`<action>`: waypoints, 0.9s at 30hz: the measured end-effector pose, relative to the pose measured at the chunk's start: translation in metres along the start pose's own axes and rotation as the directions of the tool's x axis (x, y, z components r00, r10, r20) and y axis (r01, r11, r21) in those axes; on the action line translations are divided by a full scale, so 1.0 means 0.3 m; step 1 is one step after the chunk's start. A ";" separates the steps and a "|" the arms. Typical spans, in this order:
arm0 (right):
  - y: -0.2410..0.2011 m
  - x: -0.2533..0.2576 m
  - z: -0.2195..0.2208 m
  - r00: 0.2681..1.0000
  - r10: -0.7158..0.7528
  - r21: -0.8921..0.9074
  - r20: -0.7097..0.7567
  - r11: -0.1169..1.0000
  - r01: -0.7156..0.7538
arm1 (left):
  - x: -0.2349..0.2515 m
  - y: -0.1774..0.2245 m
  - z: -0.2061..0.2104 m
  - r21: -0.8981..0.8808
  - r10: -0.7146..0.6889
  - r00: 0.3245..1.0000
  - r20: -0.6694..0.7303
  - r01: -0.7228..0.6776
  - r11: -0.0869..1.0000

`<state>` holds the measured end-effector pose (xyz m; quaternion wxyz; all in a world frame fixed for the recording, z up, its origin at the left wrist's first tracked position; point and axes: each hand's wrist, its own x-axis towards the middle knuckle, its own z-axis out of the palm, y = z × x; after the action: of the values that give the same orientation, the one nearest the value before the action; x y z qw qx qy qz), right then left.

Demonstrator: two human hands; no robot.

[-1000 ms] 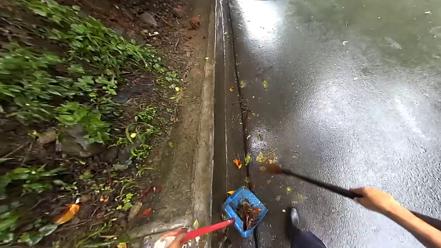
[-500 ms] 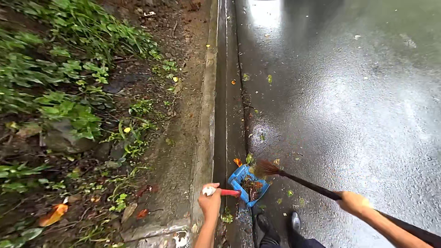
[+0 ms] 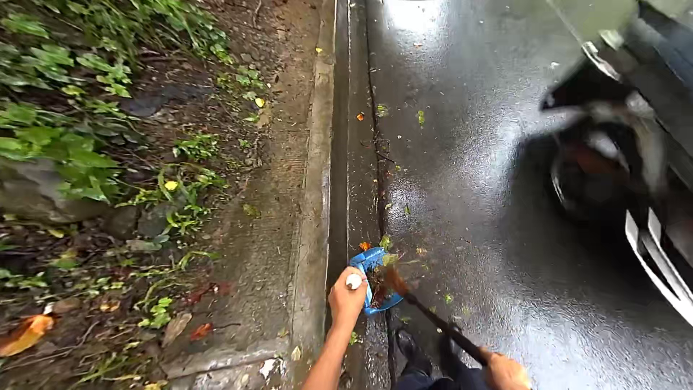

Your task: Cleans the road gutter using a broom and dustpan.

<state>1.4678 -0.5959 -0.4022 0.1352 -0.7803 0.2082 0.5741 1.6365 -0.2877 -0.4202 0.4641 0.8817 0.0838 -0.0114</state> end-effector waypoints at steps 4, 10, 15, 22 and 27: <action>-0.027 -0.113 -0.089 0.993 -0.111 -0.066 0.047 0.991 0.113 | 0.002 -0.071 -0.107 -0.097 -0.047 0.990 -0.130 0.035 0.995; 0.131 -0.217 -0.451 0.978 -0.142 -0.166 -0.150 0.979 0.117 | -0.063 -0.197 -0.295 -0.257 -0.151 0.910 -0.386 0.051 0.965; -0.094 -0.093 -0.724 0.920 -0.202 -0.329 -0.336 0.940 0.086 | -0.070 -0.161 -0.302 -0.291 -0.357 0.842 -0.405 0.251 0.923; -0.499 0.281 -0.750 0.924 -0.210 -0.538 -0.320 0.843 0.005 | 0.064 -0.092 -0.157 -0.200 -0.544 0.780 -0.310 0.506 0.839; -0.409 0.172 -1.090 0.953 -0.278 -0.685 -0.125 0.719 0.120 | 0.165 -0.030 -0.104 -0.145 -0.582 0.743 -0.331 0.569 0.809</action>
<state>1.8145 -0.6444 -0.3552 -0.1167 -0.8524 -0.0838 0.5028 1.6821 -0.2503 -0.4147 0.4297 0.7911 0.4353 0.0089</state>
